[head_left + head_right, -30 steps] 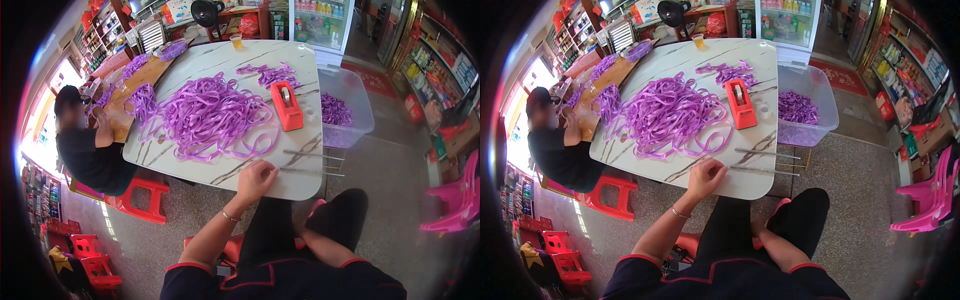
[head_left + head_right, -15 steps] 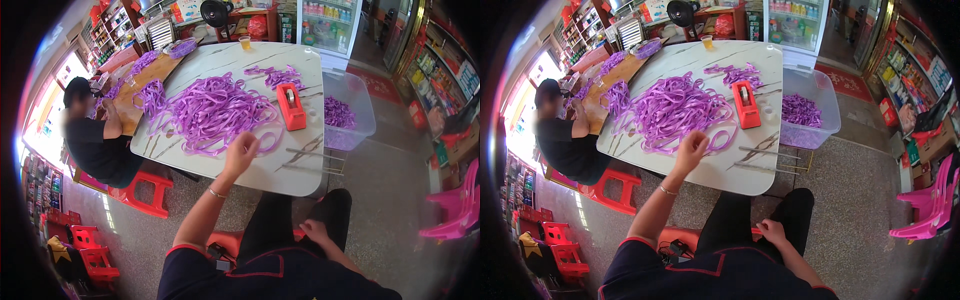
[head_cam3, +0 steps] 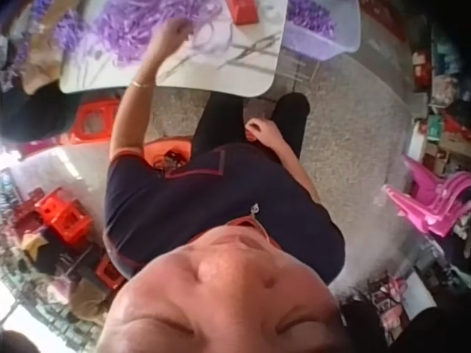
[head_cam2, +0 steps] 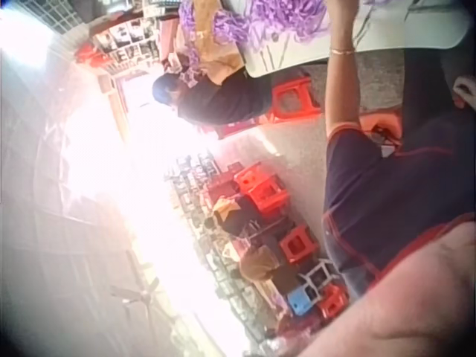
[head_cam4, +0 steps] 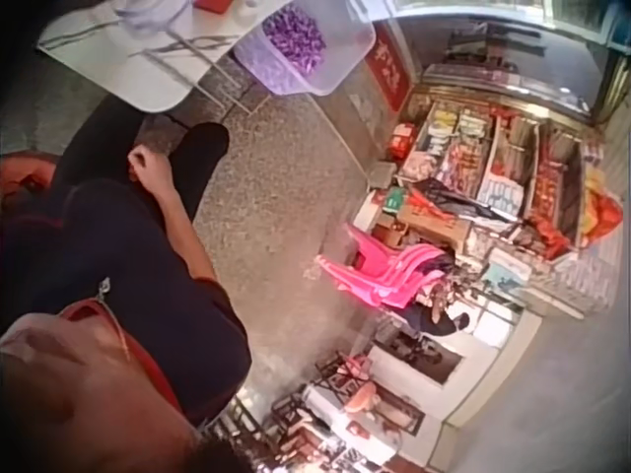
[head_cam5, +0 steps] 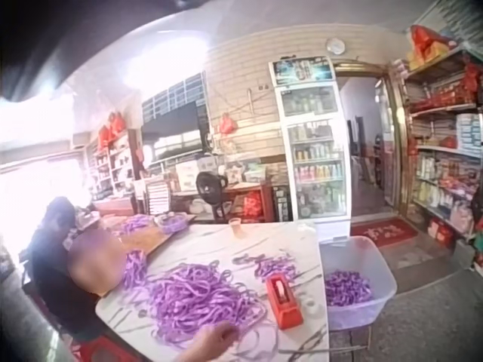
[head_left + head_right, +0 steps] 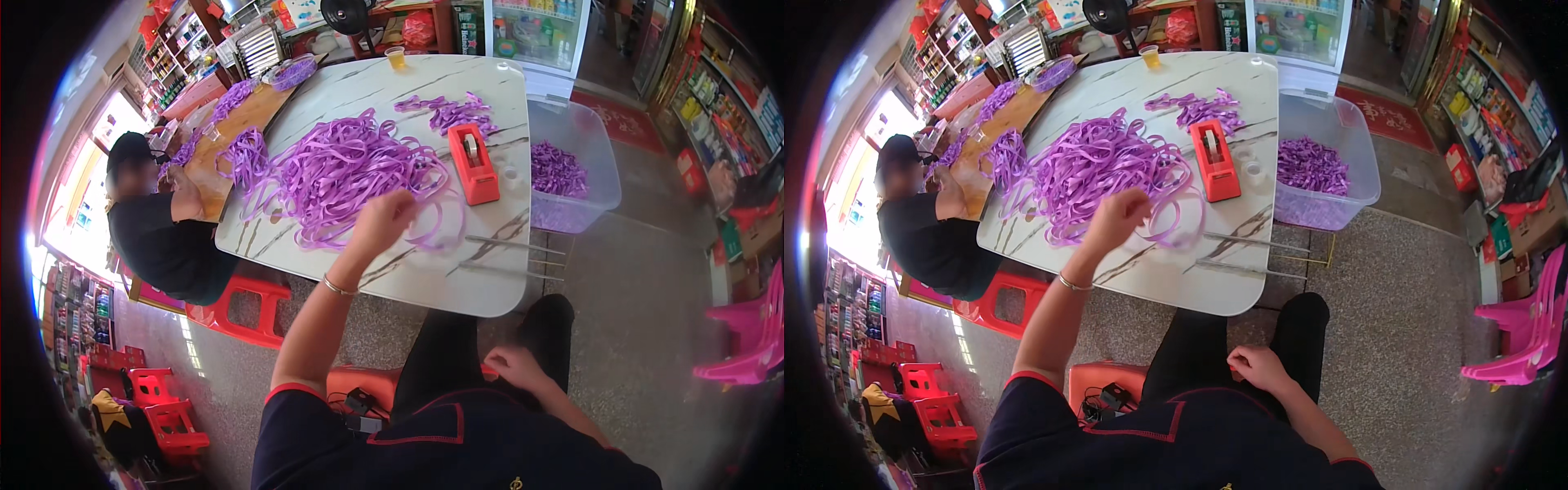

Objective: Folding purple ribbons and securing them with tape.

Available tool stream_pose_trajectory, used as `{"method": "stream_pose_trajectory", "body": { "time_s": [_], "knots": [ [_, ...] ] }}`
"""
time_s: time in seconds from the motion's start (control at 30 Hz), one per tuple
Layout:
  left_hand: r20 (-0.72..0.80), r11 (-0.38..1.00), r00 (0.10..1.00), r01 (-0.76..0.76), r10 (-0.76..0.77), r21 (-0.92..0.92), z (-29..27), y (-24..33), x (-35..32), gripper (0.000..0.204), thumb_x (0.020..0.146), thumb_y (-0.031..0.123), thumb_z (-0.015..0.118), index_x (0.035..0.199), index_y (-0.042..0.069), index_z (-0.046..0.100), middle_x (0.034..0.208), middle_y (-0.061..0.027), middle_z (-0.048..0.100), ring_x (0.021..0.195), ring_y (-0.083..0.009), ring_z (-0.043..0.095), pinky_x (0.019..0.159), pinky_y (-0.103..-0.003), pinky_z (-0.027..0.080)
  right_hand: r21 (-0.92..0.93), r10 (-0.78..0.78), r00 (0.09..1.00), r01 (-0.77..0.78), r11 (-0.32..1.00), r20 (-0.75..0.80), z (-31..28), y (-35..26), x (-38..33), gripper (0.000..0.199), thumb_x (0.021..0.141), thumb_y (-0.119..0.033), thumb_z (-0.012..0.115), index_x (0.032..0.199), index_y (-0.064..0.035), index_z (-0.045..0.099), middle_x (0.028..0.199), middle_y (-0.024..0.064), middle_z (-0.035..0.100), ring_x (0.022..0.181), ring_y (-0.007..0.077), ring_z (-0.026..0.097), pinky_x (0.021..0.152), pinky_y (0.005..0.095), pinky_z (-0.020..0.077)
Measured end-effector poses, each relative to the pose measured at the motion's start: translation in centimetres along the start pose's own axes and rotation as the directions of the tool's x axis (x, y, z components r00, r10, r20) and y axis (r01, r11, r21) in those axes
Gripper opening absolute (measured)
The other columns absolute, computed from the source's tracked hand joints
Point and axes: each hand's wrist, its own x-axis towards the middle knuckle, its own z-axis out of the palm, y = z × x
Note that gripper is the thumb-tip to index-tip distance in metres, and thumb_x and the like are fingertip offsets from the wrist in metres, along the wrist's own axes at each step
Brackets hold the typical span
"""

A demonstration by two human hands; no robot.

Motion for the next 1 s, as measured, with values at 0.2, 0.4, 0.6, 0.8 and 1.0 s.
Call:
{"method": "stream_pose_trajectory", "body": {
  "time_s": [0.2, 0.4, 0.6, 0.8, 1.0],
  "knots": [
    [-0.065, 0.981, 0.983, 0.162, -0.170, -0.105, -6.3, 1.6, 6.5, 0.014, 0.087, 0.013, 0.054, 0.089, 0.001, 0.061, 0.066, -0.0033, 0.060, 0.052, -0.0082, 0.055, 0.048, -0.022, 0.045, -0.004, -0.183, 0.983, 0.183, 0.983, 0.025, -1.0, -5.0, 2.0, 0.014, 0.079, -0.017, 0.060, 0.084, -0.0041, 0.062, 0.075, 0.0104, 0.060, 0.070, 0.0237, 0.061, 0.060, 0.0311, 0.0468],
    [-0.020, 0.963, 0.999, -0.029, 0.025, -0.268, -12.0, 8.7, 9.2, 0.018, 0.090, 0.019, 0.051, 0.092, 0.005, 0.061, 0.065, -0.0009, 0.058, 0.045, -0.0018, 0.046, 0.039, -0.017, 0.034, 0.042, -0.449, 0.882, 0.458, 0.888, -0.142, -2.9, -8.4, 2.5, 0.013, 0.077, -0.012, 0.064, 0.088, -0.0063, 0.061, 0.077, 0.0088, 0.058, 0.067, 0.0224, 0.059, 0.060, 0.0305, 0.0461],
    [0.231, 0.914, 0.939, -0.154, 0.253, -0.374, -10.6, 18.0, 5.5, 0.018, 0.090, 0.020, 0.051, 0.092, 0.004, 0.060, 0.061, -0.0016, 0.058, 0.037, -0.0004, 0.039, 0.033, -0.015, 0.026, -0.018, -0.475, 0.713, 0.545, 0.838, -0.516, -9.3, -14.8, 5.1, 0.058, 0.071, -0.005, 0.064, 0.124, -0.0015, 0.040, 0.121, 0.0115, 0.045, 0.112, 0.0212, 0.045, 0.091, 0.0338, 0.0360],
    [0.399, 0.854, 0.855, -0.092, 0.331, -0.512, -8.3, 21.2, 3.3, 0.017, 0.090, 0.016, 0.050, 0.091, 0.000, 0.057, 0.056, -0.0046, 0.057, 0.032, -0.0007, 0.036, 0.031, -0.015, 0.023, 0.098, -0.462, 0.567, 0.697, 0.710, -0.682, -12.2, -17.5, 6.4, 0.057, 0.076, -0.006, 0.061, 0.128, 0.0015, 0.036, 0.116, 0.0124, 0.049, 0.111, 0.0198, 0.047, 0.099, 0.0347, 0.0317],
    [0.284, 0.863, 0.939, -0.026, 0.195, -0.505, -9.0, 17.6, 1.5, 0.015, 0.090, 0.014, 0.050, 0.090, 0.001, 0.058, 0.058, -0.0040, 0.058, 0.034, -0.0020, 0.039, 0.032, -0.016, 0.027, 0.818, -0.173, 0.964, 0.263, 0.512, -0.202, -14.1, -11.9, 2.1, 0.016, 0.091, -0.017, 0.048, 0.090, -0.0020, 0.054, 0.057, -0.0036, 0.042, 0.050, 0.0050, 0.042, 0.065, 0.0264, 0.0465]
  ]
}}
